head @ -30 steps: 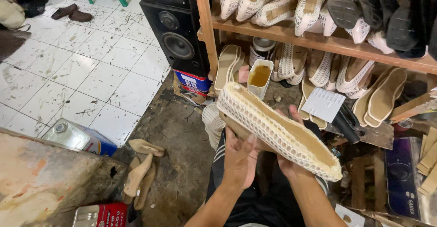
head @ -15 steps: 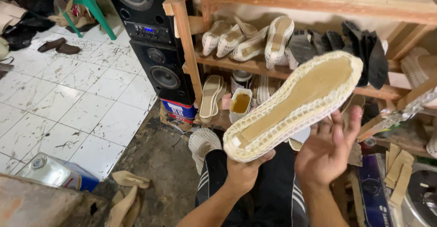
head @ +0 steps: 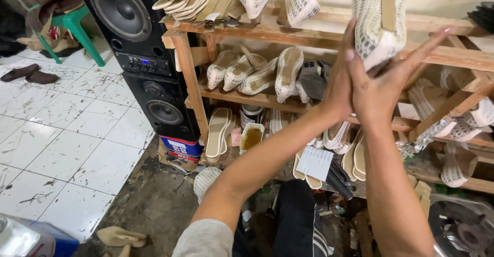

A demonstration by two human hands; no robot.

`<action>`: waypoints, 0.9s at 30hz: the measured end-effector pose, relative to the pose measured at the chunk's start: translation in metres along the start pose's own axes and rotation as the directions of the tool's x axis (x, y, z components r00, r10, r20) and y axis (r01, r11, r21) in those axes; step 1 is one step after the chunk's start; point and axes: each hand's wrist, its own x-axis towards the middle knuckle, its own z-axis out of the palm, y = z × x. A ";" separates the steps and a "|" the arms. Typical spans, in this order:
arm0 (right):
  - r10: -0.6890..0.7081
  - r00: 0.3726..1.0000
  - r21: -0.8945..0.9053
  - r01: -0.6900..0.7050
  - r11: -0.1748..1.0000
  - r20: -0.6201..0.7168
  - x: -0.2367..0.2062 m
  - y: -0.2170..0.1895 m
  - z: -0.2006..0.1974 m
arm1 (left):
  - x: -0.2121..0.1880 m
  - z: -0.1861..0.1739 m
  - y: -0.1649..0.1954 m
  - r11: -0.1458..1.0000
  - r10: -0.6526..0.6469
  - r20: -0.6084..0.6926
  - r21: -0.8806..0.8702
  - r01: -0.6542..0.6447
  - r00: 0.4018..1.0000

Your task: The person sits on the floor holding a woven fabric shoe upper fitted over a sole. They press and smooth the upper edge against the sole by hand, dip a finger into a container of glue on the shelf, apply it along the edge, and continue pressing the seam. They then place the finished shoe onto an upper shelf and resume pressing another shoe.

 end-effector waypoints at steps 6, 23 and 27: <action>0.253 0.937 0.461 -0.341 0.819 0.242 0.084 0.059 0.035 | 0.067 0.027 -0.058 0.988 0.073 -0.102 0.140 -0.058 0.992; 0.106 0.974 0.216 -0.149 0.965 0.198 0.083 0.121 0.087 | 0.081 -0.104 -0.098 0.612 -0.113 -0.097 0.777 0.146 0.989; 0.146 0.974 0.159 -0.174 0.972 0.173 0.085 0.109 0.093 | 0.082 -0.102 -0.107 0.596 -0.175 -0.085 0.784 0.174 0.981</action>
